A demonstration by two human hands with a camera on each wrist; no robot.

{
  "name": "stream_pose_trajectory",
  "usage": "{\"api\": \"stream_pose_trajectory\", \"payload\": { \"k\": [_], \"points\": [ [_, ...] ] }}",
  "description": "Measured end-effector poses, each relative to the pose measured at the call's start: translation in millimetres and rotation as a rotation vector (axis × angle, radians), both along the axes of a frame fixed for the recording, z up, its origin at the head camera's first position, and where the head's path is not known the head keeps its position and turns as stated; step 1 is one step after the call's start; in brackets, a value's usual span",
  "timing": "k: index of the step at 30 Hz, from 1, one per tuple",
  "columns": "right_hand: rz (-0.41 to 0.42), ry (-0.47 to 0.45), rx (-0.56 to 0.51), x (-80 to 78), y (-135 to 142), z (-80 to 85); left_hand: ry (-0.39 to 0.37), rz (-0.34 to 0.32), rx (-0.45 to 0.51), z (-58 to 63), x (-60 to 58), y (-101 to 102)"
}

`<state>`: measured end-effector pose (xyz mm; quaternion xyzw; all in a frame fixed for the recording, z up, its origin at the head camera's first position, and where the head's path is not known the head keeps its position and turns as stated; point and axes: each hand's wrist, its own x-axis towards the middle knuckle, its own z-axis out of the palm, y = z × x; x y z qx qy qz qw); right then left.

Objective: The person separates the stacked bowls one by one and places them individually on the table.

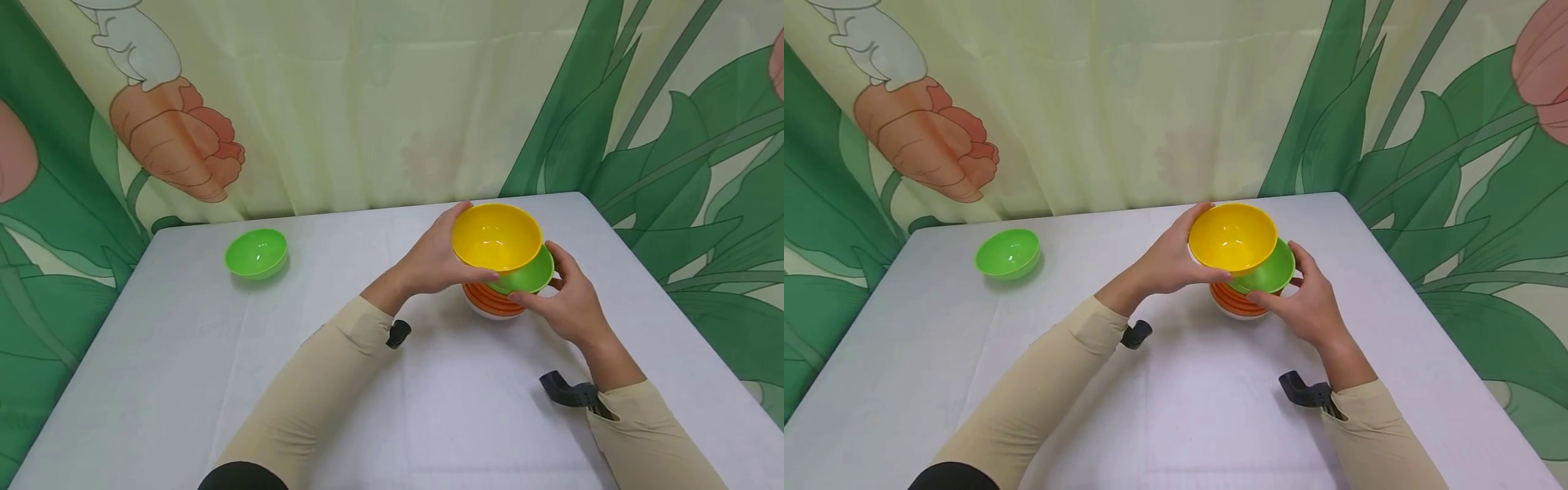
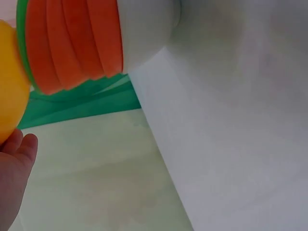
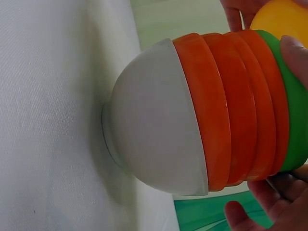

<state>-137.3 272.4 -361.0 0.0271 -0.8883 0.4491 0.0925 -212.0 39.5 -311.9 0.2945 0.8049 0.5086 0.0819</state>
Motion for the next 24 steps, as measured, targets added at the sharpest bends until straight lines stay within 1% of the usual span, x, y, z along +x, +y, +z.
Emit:
{"api": "stream_pose_trajectory", "payload": {
  "k": [4, 10, 15, 20, 24],
  "points": [
    [-0.009, -0.027, 0.003, -0.6, 1, 0.5, -0.001, 0.029, 0.015, 3.2, -1.8, -13],
    [-0.018, -0.054, 0.001, -0.2, 1, 1.9, -0.016, 0.093, 0.025, 1.0, -6.8, -36],
    [-0.024, -0.068, 0.001, 0.5, 1, 2.8, -0.019, 0.165, -0.002, -0.8, -11.1, -56],
    [-0.021, -0.06, 0.002, -0.1, 1, 2.3, -0.01, 0.228, -0.033, -2.1, -14.2, -76],
    [-0.022, -0.064, 0.001, 0.1, 0, 1.9, -0.02, 0.266, -0.029, -4.7, -15.7, -91]
  ]
}}
